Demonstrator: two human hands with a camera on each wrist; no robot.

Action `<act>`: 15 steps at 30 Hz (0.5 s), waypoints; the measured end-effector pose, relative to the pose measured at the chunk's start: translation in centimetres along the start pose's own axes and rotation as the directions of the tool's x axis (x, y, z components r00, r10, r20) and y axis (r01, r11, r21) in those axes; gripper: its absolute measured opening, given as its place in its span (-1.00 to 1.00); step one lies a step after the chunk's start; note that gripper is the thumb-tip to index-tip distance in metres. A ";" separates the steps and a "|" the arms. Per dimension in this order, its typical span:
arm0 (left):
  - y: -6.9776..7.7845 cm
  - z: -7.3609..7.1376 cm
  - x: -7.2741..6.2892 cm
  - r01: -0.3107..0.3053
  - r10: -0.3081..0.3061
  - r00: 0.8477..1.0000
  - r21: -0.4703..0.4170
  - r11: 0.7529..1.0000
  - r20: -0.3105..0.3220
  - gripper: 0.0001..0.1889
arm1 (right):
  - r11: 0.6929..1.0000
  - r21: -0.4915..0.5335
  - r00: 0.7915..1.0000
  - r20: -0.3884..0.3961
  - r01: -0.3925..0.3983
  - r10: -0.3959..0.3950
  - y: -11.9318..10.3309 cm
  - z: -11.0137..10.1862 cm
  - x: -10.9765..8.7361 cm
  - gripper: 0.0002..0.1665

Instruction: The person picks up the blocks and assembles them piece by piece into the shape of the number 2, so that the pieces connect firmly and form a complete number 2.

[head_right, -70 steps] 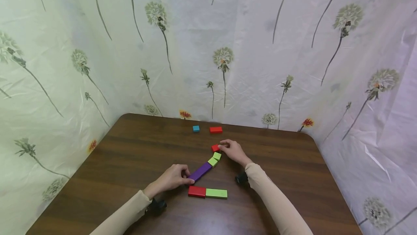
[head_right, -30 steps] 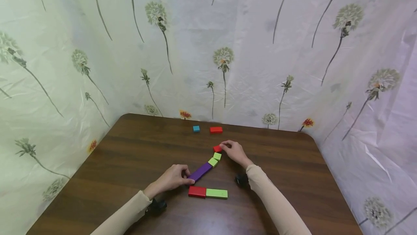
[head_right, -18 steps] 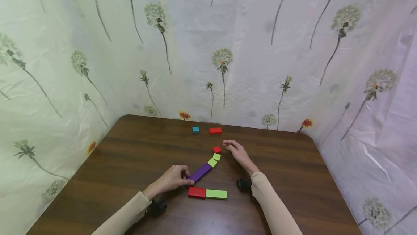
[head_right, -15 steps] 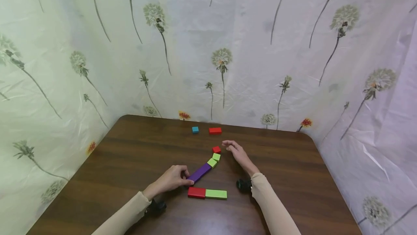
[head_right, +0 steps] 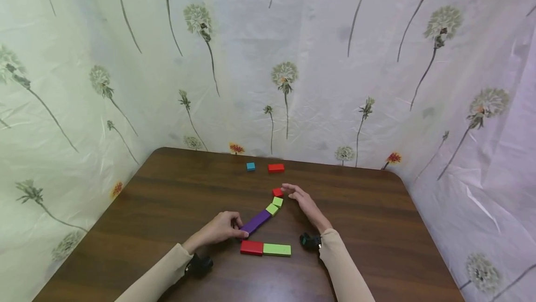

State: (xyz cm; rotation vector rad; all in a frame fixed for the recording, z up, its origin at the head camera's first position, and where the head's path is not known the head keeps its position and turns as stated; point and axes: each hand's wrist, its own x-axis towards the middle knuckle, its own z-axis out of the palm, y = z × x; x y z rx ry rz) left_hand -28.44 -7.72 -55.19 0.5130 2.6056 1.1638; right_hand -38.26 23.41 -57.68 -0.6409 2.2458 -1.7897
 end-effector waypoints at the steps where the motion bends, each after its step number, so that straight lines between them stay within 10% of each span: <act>1: 0.0 0.0 0.0 0.001 -0.001 1.000 -0.005 1.000 0.000 -0.72 | 1.000 -0.007 1.000 -0.007 -0.017 0.016 0.0 0.1 0.0 -0.48; 15: -0.2 -0.2 0.2 0.014 -0.013 1.000 -0.032 0.999 0.016 -0.68 | 0.988 -0.090 0.992 -0.005 -0.124 0.124 -0.5 0.7 0.0 -0.48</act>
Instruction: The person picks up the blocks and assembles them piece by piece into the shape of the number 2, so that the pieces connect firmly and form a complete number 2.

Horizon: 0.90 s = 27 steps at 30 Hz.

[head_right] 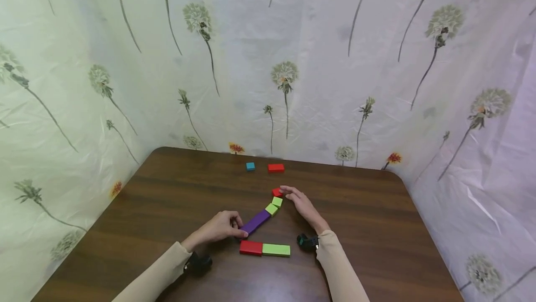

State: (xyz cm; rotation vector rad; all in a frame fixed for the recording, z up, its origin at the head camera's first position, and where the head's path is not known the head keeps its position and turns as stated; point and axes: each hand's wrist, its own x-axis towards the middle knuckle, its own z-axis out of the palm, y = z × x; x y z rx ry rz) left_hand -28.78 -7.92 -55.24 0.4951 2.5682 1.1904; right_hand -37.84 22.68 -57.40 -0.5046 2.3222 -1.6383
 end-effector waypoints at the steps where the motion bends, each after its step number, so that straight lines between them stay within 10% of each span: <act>1: 0.0 -0.1 0.1 -0.001 0.001 1.000 -0.003 1.000 0.007 -0.67 | 1.000 -0.010 1.000 0.004 0.004 -0.004 -0.3 0.0 -0.1 -0.49; 13: -0.3 -2.7 1.9 0.042 -0.038 0.990 -0.023 0.999 0.134 -0.60 | 0.998 -0.038 0.999 0.018 0.048 -0.047 -3.3 0.1 -1.4 -0.51; 21: -0.7 -6.4 5.3 0.124 -0.087 0.915 -0.070 0.990 0.395 -0.57 | 0.998 -0.030 0.998 0.005 0.061 -0.061 -1.1 -0.2 -0.3 -0.51; 27: -0.5 -8.8 8.5 0.135 -0.136 0.895 0.033 0.990 0.425 -0.61 | 0.998 -0.036 0.998 -0.021 0.050 -0.051 0.7 0.0 -0.1 -0.53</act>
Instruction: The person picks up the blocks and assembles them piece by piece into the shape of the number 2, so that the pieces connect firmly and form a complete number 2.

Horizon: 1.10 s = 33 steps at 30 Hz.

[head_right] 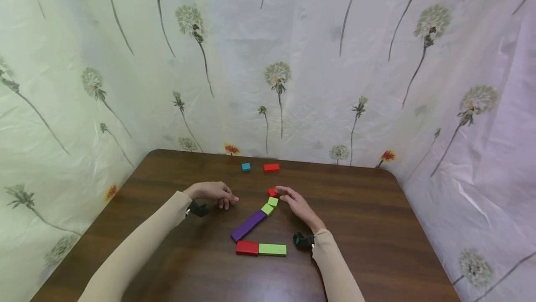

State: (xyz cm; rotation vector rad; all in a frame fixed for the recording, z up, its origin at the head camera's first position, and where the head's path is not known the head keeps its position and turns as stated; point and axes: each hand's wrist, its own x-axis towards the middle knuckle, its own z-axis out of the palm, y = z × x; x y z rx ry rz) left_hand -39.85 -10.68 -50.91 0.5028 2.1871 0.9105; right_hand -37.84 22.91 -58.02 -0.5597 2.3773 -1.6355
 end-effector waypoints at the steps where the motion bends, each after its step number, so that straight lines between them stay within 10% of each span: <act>1: 0.2 -0.5 0.3 0.004 -0.004 1.000 0.010 1.000 -0.008 -0.61 | 1.000 0.001 1.000 -0.002 -0.002 0.002 0.0 0.0 0.0 -0.53; 13: 2.2 -2.9 5.1 -0.136 0.133 0.966 0.001 0.991 -0.222 -0.80 | 0.997 -0.074 0.998 0.043 0.038 -0.035 -1.9 -0.3 -1.5 -0.45; 26: 5.4 -1.8 9.5 -0.120 0.155 0.828 0.099 0.988 -0.540 -0.73 | 0.991 -0.111 0.997 -0.008 0.075 -0.077 0.3 0.1 -0.7 -0.26; 33: 6.6 -0.6 10.8 -0.116 0.148 0.809 0.092 0.989 -0.569 -0.61 | 0.985 -0.155 0.997 0.015 0.081 -0.079 0.4 0.3 -0.6 -0.16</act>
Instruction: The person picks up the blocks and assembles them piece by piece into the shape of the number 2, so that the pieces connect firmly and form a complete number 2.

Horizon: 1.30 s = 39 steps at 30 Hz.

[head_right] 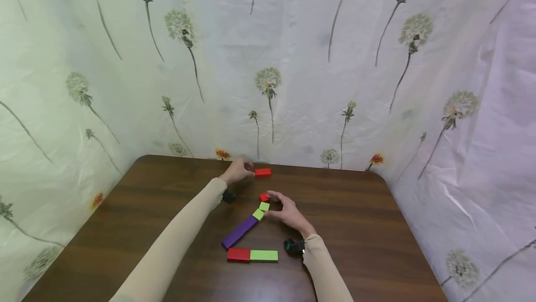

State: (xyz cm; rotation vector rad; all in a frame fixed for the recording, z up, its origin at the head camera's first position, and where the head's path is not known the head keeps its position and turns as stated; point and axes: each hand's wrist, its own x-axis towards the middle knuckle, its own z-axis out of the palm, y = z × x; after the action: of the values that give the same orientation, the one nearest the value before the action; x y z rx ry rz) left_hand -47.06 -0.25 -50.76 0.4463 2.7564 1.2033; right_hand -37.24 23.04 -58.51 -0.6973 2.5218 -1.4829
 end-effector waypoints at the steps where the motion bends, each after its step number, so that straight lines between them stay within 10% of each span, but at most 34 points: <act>1: 0.1 0.2 0.0 0.004 -0.004 1.000 -0.010 1.000 0.003 -0.60 | 1.000 -0.005 1.000 0.001 0.003 -0.003 0.0 0.1 0.0 -0.15; 16: 1.0 2.1 0.2 -0.001 0.002 1.000 0.089 0.996 -0.009 -0.52 | 0.999 -0.033 1.000 0.001 -0.004 0.005 -0.1 0.1 -0.1 -0.12; 30: 0.5 2.8 0.8 0.014 -0.015 1.000 0.390 0.921 -0.001 -0.59 | 0.998 -0.002 0.997 0.037 0.064 -0.064 -3.3 -0.2 -1.2 -0.19; 39: 0.5 3.4 1.6 -0.029 0.053 0.998 0.489 0.872 -0.034 -0.72 | 0.997 -0.058 0.999 -0.017 0.042 -0.043 -0.3 0.0 -0.4 -0.23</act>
State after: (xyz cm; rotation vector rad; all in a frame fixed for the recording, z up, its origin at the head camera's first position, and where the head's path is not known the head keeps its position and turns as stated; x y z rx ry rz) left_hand -47.78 2.96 -52.70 0.5229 3.0925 0.5027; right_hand -36.77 23.06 -58.32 -0.7538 2.5879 -1.4412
